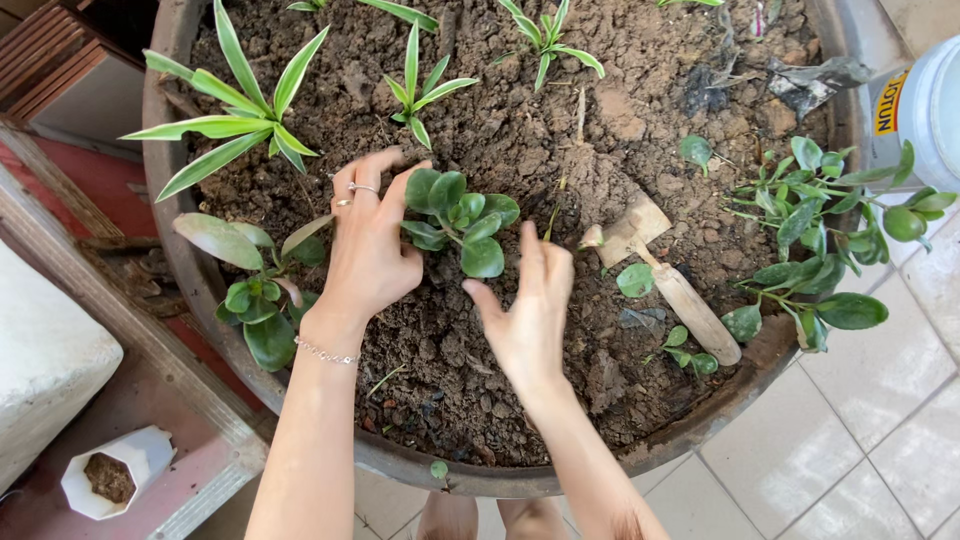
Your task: The person plants small leafy plants into a large round pot filled with soil. They use a small hand trowel to dig holes, place the plants, and pat the soil around the base of each plant.
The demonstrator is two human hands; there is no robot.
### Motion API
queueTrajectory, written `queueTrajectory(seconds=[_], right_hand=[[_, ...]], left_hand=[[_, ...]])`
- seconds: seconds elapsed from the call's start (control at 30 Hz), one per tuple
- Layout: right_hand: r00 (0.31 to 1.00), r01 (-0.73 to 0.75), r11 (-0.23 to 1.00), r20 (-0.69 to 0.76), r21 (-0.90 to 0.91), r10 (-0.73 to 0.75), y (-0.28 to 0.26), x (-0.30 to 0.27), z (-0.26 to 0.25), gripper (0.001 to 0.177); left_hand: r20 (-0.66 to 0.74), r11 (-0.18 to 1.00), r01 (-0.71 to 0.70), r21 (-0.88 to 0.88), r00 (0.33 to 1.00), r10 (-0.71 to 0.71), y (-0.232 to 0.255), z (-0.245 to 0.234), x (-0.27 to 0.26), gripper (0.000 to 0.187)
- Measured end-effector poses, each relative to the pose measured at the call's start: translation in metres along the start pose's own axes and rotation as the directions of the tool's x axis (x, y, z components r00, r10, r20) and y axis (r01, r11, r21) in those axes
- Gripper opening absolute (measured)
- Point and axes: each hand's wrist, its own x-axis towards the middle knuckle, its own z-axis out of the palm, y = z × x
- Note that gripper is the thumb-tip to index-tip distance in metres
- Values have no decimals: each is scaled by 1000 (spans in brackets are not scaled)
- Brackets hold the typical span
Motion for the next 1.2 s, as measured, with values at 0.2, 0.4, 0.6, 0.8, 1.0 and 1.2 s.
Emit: queueTrajectory(seconds=[0.2,0.4,0.6,0.8,1.0,1.2], right_hand=[[994,86,922,-31,-376,-106,-19,-10,-11,131],[978,167,949,-77,-268,-193,-14,-3,9,130],[960,270,950,-33,-155,-278,-12,9,18,129],[954,285,955,118,-80,-275,-18,25,4,125],[893,448,847,201,-287,-404,-19,46,-8,100],[920,389,767,261,-510,-293,-19,50,-2,75]], left_hand=[[-286,978,-90,-188,958,33,5,16,10,95],[-324,941,-61,-333,945,-54,12,26,5,88],[-284,854,-81,-514,955,-80,23,39,-6,77],[-194,828,-39,-559,977,-84,14,37,-10,71],[-198,843,-186,-505,975,96,13,16,-17,93],[-137,941,-114,-317,988,73,25,26,-10,70]])
